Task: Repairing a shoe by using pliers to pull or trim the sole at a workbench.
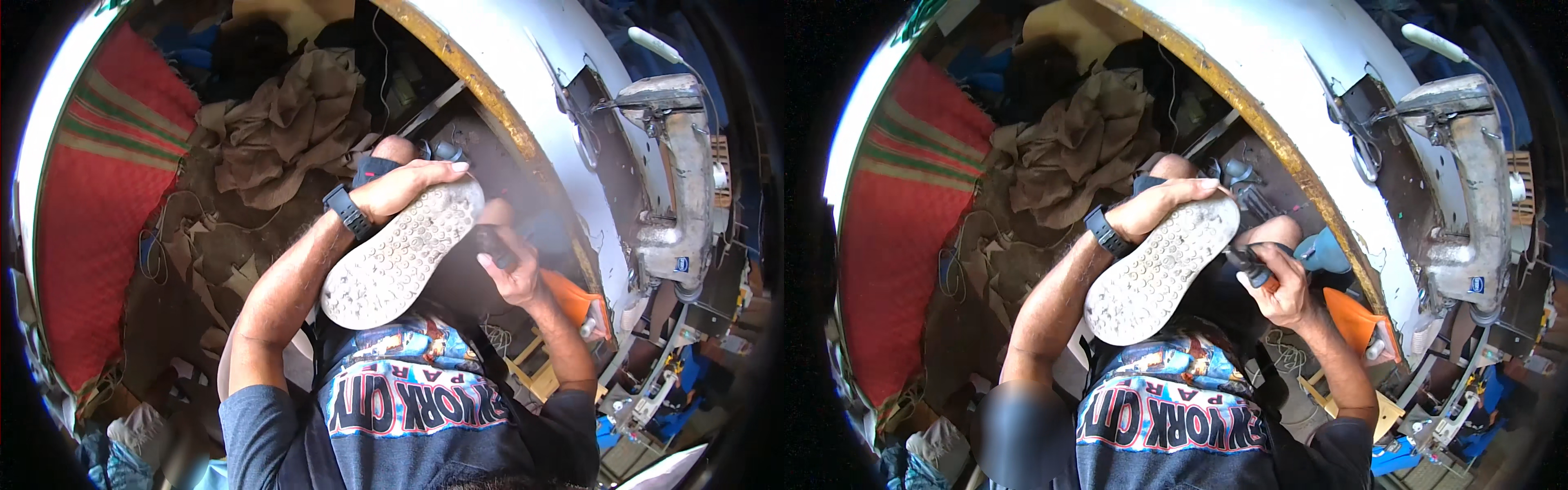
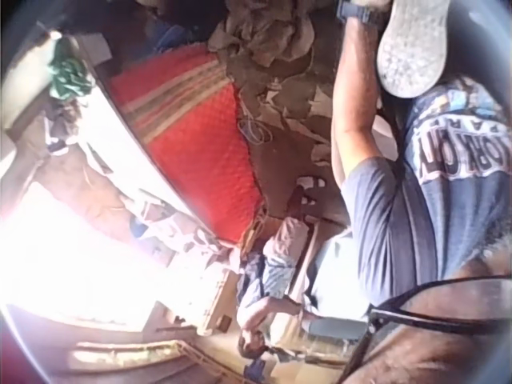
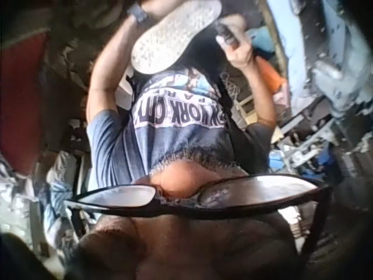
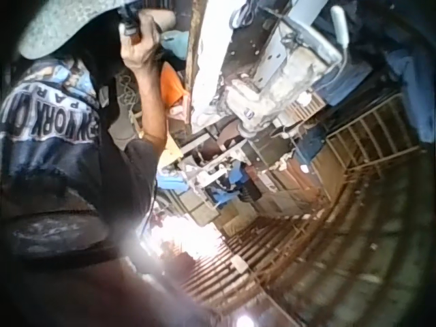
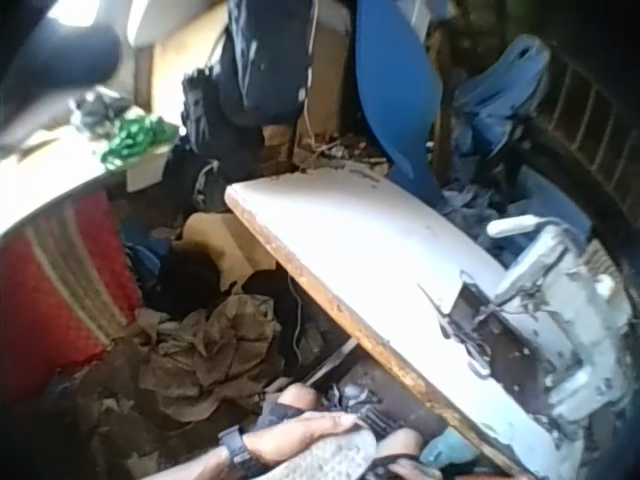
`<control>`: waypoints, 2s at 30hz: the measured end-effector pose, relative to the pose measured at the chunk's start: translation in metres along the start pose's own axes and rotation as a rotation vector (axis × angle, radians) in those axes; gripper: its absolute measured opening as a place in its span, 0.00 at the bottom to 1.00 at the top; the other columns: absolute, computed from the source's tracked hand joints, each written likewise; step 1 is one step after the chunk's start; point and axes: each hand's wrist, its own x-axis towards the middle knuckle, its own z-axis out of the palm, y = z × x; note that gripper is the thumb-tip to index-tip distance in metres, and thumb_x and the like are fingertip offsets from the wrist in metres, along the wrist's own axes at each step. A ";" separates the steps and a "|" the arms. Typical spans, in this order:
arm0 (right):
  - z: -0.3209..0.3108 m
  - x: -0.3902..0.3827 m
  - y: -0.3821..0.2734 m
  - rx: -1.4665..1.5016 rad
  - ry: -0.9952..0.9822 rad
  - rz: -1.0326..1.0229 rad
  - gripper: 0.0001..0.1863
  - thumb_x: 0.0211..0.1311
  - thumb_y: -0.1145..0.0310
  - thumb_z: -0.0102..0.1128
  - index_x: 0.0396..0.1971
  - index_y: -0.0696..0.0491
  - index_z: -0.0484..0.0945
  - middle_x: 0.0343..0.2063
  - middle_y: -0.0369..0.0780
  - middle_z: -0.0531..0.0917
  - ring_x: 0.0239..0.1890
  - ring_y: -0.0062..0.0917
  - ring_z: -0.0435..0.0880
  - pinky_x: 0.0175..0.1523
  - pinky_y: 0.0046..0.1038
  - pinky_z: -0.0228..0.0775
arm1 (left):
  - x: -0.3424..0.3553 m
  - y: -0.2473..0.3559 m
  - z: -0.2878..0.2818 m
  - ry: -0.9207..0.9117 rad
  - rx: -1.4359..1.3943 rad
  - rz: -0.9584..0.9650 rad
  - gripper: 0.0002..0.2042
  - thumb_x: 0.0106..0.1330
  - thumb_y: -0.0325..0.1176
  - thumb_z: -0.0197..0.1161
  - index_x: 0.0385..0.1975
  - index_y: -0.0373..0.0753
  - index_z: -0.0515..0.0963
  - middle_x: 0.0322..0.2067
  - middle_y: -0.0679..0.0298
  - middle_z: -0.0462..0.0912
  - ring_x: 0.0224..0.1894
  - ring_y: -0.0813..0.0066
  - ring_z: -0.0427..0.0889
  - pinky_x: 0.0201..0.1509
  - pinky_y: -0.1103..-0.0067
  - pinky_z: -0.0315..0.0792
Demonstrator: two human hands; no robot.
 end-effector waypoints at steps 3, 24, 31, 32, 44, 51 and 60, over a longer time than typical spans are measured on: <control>0.007 -0.022 0.015 0.218 0.122 0.312 0.14 0.65 0.69 0.60 0.46 0.61 0.76 0.34 0.39 0.83 0.36 0.23 0.82 0.43 0.28 0.75 | -0.002 0.002 -0.004 0.078 -0.021 0.167 0.24 0.69 0.52 0.57 0.48 0.35 0.79 0.35 0.62 0.85 0.35 0.76 0.84 0.41 0.80 0.77; -0.031 -0.028 -0.008 -0.032 -0.306 0.473 0.14 0.61 0.66 0.65 0.38 0.61 0.77 0.36 0.46 0.78 0.37 0.43 0.80 0.43 0.36 0.72 | -0.011 0.013 -0.022 0.108 0.271 0.338 0.20 0.71 0.48 0.55 0.49 0.38 0.79 0.43 0.60 0.83 0.44 0.73 0.81 0.53 0.77 0.73; -0.044 -0.006 -0.020 -0.058 -0.283 0.390 0.20 0.62 0.62 0.64 0.43 0.66 0.75 0.39 0.51 0.80 0.42 0.47 0.80 0.50 0.38 0.72 | -0.009 0.014 -0.023 0.108 0.271 0.325 0.19 0.72 0.47 0.55 0.48 0.37 0.80 0.42 0.62 0.84 0.44 0.75 0.81 0.52 0.78 0.73; -0.045 -0.003 -0.026 -0.059 -0.299 0.405 0.19 0.61 0.64 0.64 0.42 0.66 0.75 0.40 0.51 0.80 0.43 0.47 0.80 0.51 0.39 0.72 | -0.009 0.012 -0.024 0.122 0.317 0.328 0.18 0.72 0.47 0.55 0.48 0.37 0.80 0.41 0.63 0.84 0.43 0.76 0.81 0.52 0.78 0.73; -0.057 0.045 -0.076 -1.046 -0.308 -0.108 0.11 0.57 0.72 0.60 0.38 0.62 0.77 0.49 0.50 0.77 0.50 0.39 0.77 0.56 0.39 0.69 | -0.004 0.004 -0.021 0.206 0.605 0.373 0.18 0.72 0.44 0.56 0.41 0.33 0.83 0.34 0.63 0.81 0.40 0.77 0.77 0.49 0.78 0.70; -0.052 0.056 -0.082 -1.281 -0.450 -0.157 0.12 0.62 0.70 0.57 0.40 0.63 0.78 0.48 0.51 0.78 0.49 0.39 0.78 0.55 0.40 0.69 | -0.014 0.012 -0.006 0.311 0.722 0.316 0.21 0.71 0.49 0.56 0.47 0.34 0.81 0.41 0.59 0.78 0.49 0.69 0.75 0.59 0.74 0.67; -0.041 0.066 -0.081 -1.401 -0.474 -0.205 0.12 0.46 0.70 0.62 0.32 0.59 0.77 0.48 0.49 0.77 0.45 0.34 0.75 0.49 0.33 0.68 | 0.001 -0.006 -0.018 0.446 0.943 0.440 0.22 0.65 0.48 0.60 0.33 0.28 0.82 0.29 0.53 0.76 0.34 0.64 0.75 0.42 0.70 0.70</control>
